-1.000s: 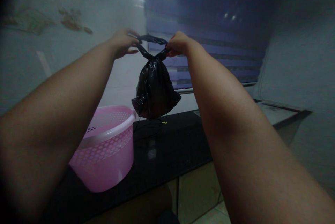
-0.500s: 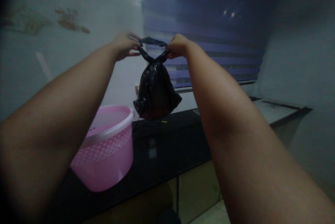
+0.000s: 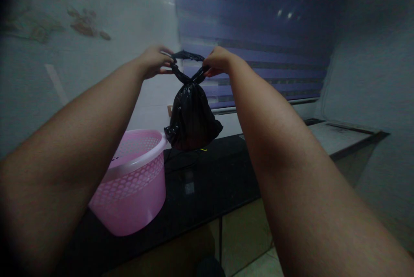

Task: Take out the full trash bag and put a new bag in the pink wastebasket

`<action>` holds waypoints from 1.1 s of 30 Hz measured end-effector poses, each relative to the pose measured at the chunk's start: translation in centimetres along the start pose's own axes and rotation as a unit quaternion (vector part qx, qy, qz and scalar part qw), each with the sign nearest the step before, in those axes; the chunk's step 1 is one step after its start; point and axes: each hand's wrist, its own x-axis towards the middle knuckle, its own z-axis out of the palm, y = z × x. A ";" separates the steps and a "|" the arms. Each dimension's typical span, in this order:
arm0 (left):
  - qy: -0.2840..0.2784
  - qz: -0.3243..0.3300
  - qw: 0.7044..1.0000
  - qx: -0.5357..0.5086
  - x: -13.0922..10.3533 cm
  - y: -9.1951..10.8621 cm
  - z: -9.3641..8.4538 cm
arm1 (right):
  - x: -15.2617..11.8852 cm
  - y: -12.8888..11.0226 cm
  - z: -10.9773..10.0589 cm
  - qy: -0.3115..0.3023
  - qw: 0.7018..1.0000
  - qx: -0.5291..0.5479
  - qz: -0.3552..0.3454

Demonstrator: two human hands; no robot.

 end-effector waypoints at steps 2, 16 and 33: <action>-0.002 -0.004 1.000 -0.004 -0.1 -0.2 0.0 | 0.1 0.2 0.0 -0.002 1.000 0.003 -0.009; -0.013 -0.034 0.999 -0.005 -0.9 -0.4 -0.1 | 1.1 1.3 -0.1 -0.022 0.999 0.025 -0.031; -0.023 -0.049 0.998 0.011 -1.6 -0.9 0.2 | 0.7 1.8 0.5 -0.013 1.000 0.008 -0.004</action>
